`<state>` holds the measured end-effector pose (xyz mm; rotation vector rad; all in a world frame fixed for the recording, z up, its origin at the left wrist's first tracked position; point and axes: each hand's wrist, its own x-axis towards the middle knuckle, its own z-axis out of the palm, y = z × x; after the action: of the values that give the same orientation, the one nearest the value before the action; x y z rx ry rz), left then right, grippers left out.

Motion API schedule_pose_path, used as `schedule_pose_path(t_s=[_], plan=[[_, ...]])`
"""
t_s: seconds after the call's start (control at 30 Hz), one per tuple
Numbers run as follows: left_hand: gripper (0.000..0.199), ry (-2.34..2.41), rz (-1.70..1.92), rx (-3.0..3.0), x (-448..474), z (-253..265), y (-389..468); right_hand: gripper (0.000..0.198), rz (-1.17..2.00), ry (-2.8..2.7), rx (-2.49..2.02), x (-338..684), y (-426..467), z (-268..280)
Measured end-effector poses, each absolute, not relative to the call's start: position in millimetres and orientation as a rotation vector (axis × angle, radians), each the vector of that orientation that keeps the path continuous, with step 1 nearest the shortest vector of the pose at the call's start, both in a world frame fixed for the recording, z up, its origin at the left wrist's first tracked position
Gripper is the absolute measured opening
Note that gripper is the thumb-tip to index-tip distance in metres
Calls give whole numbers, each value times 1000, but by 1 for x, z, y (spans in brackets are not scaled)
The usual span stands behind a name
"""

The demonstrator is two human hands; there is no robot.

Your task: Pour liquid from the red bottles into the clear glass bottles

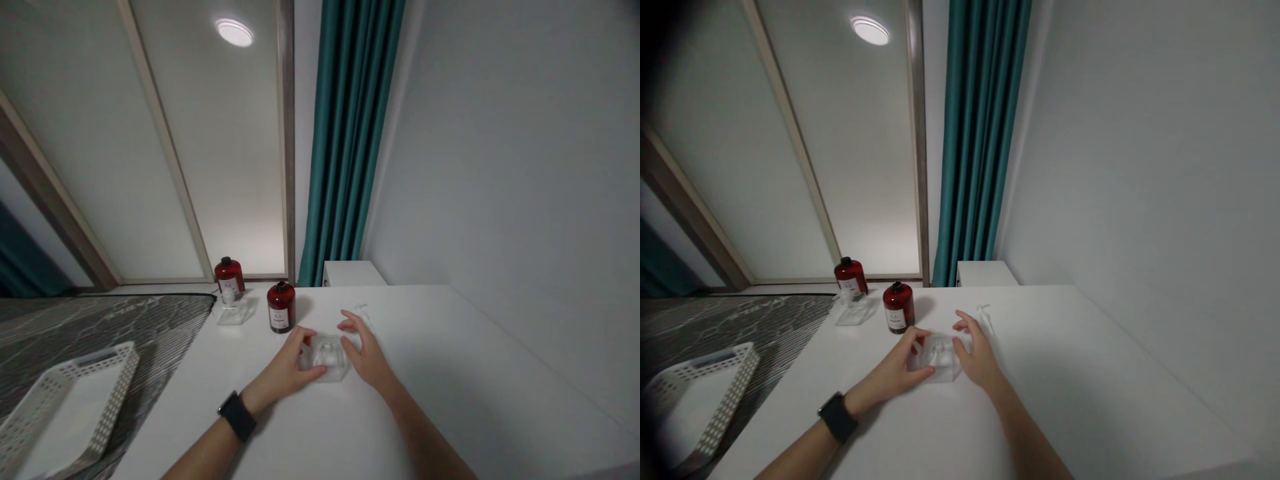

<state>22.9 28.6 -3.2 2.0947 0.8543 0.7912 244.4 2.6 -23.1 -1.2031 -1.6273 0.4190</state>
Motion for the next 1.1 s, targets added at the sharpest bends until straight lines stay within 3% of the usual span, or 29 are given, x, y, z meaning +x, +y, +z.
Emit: schedule_pose_path(t_s=[0.43,0.8,1.1], plan=[[47,829,807,2108,21,-3,28,71,906,-1717,-1125,239,-4,-22],[45,839,792,2151,18,6,28,79,1061,-1579,-1081,235,-1,-31],[55,942,388,2135,-18,35,40,49,1017,-1438,-1072,230,3,-32]])
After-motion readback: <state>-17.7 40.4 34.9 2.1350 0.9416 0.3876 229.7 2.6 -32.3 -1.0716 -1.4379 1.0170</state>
